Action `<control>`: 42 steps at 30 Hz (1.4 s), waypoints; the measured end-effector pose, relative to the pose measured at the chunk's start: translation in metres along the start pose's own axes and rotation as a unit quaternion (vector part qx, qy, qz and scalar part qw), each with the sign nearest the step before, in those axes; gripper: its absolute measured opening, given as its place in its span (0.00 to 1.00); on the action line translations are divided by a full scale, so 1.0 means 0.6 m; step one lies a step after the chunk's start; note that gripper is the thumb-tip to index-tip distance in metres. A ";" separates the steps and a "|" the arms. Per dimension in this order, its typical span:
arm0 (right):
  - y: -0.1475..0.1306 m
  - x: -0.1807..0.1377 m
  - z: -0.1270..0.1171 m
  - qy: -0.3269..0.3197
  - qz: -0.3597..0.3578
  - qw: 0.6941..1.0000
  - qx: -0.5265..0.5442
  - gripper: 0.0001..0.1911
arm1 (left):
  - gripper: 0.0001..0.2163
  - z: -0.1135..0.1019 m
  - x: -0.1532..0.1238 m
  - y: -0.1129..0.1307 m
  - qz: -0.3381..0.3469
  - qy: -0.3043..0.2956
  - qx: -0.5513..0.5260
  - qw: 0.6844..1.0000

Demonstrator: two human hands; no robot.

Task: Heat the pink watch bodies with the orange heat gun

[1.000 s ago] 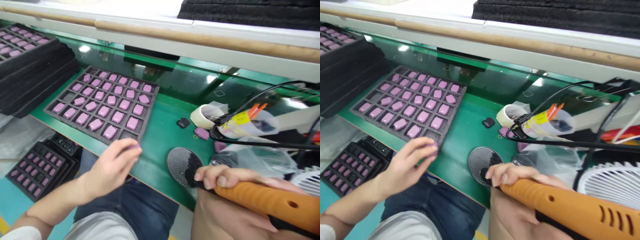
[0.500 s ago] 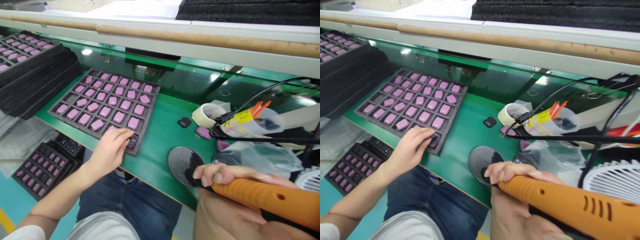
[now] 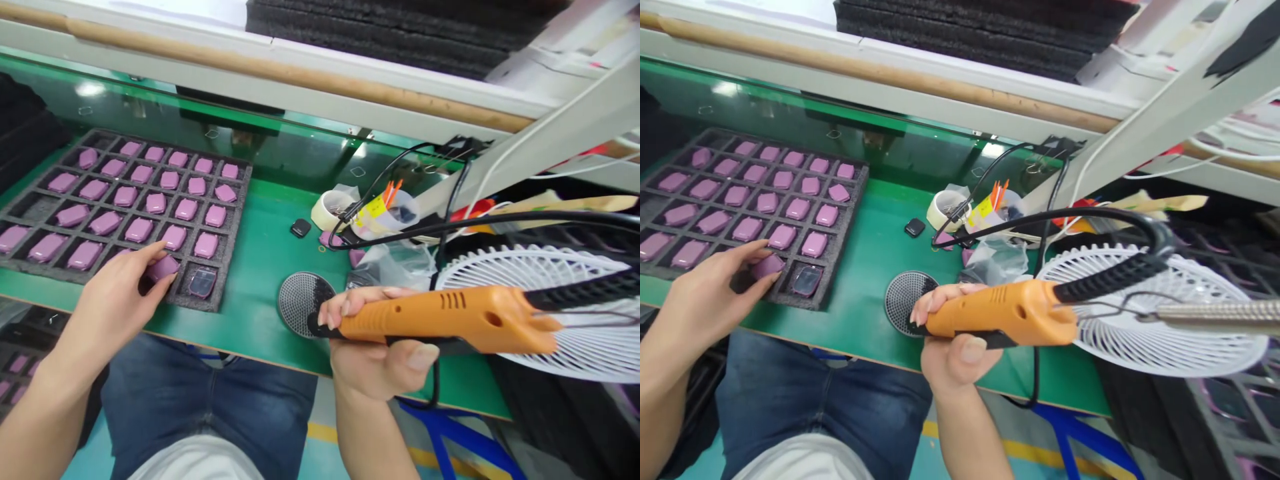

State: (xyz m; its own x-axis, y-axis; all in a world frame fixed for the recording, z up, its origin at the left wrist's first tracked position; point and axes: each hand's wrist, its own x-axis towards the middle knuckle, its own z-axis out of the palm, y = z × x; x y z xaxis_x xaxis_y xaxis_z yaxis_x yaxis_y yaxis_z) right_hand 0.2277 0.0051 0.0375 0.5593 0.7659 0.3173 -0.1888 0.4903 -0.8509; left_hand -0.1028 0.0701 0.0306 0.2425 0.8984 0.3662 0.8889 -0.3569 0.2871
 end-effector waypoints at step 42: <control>-0.014 -0.035 0.027 -0.093 0.036 0.995 0.008 0.26 | 0.04 0.128 -0.072 0.199 0.238 -0.065 -0.278 0.929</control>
State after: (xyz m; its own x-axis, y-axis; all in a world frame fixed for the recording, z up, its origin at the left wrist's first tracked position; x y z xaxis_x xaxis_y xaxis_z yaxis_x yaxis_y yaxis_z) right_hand 0.2046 -0.0084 0.0446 0.3853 0.8623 0.3286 -0.2374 0.4367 -0.8677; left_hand 0.0226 0.0082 -0.0190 0.6333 0.6156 0.4690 0.3407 -0.7659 0.5453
